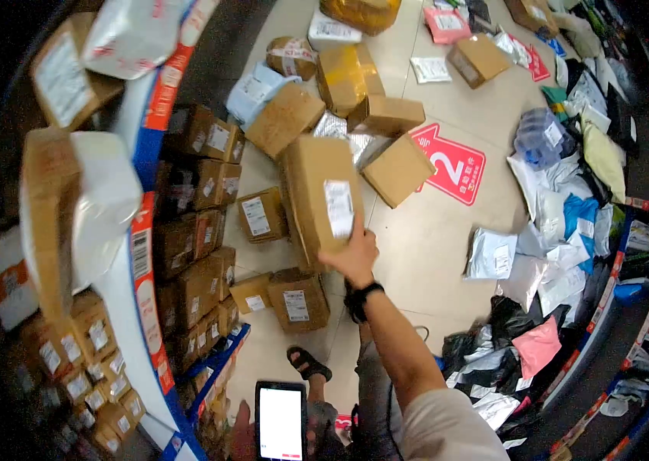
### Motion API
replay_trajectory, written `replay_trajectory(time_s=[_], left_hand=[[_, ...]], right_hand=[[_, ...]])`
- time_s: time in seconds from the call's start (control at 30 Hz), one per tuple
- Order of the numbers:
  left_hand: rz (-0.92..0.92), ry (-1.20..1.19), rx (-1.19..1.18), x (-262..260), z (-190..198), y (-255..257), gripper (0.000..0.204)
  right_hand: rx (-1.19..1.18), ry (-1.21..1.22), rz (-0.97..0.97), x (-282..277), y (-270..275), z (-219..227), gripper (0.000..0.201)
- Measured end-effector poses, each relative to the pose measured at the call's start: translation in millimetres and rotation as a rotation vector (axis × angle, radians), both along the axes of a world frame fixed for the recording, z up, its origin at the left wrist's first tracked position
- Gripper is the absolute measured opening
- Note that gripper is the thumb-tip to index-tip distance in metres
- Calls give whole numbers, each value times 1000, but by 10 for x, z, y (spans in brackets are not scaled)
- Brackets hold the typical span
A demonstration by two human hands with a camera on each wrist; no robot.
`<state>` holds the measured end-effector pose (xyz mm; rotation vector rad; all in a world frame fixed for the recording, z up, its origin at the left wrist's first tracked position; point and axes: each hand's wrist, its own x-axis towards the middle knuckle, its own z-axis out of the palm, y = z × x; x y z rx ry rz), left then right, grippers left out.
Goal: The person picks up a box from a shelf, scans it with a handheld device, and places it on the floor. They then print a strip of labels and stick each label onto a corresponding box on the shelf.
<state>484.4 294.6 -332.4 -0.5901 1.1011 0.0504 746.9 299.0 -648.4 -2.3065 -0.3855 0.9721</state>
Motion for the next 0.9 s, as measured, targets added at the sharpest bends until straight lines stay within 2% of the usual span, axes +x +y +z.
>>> replay_trajectory(time_s=[0.03, 0.07, 0.1, 0.17, 0.2, 0.3, 0.33, 0.47, 0.6, 0.67, 0.77, 0.87, 0.9], left_hand=[[46, -168, 61, 80, 23, 49, 77], [95, -334, 127, 109, 68, 60, 83], [95, -322, 143, 248, 257, 57, 86], [49, -328, 187, 335, 629, 11, 88], [91, -388, 215, 269, 781, -78, 87], [93, -527, 254, -162, 1255, -383, 86], [95, -566, 256, -335, 1407, -511, 87], [65, -647, 324, -1081, 1991, -1021, 89], [77, -708, 363, -1749, 2445, -1448, 91], [77, -857, 435, -2001, 2623, -1604, 93], [146, -887, 561, -2350, 2941, -1767, 95], [284, -867, 738, -2723, 3256, -1968, 100], [320, -851, 791, -2831, 3383, -2032, 101]], right_hand=[[28, -322, 127, -152, -220, 264, 120], [110, -362, 225, -205, -400, 658, 120], [153, -509, 318, -310, -568, 1070, 118], [233, -563, 462, -489, -871, 1803, 116], [258, -622, 516, -634, -1040, 2070, 117], [298, -720, 578, -1021, -1449, 2811, 114], [265, -684, 580, -1161, -1565, 3001, 111], [397, -905, 585, -1731, -1972, 3679, 109], [482, -990, 612, -2221, -2272, 4338, 108], [561, -1000, 597, -2397, -2364, 4607, 108], [574, -788, 569, -2572, -2487, 5028, 113], [862, -115, 522, -2509, -2541, 4860, 115], [925, 104, 507, -2573, -2521, 5054, 115]])
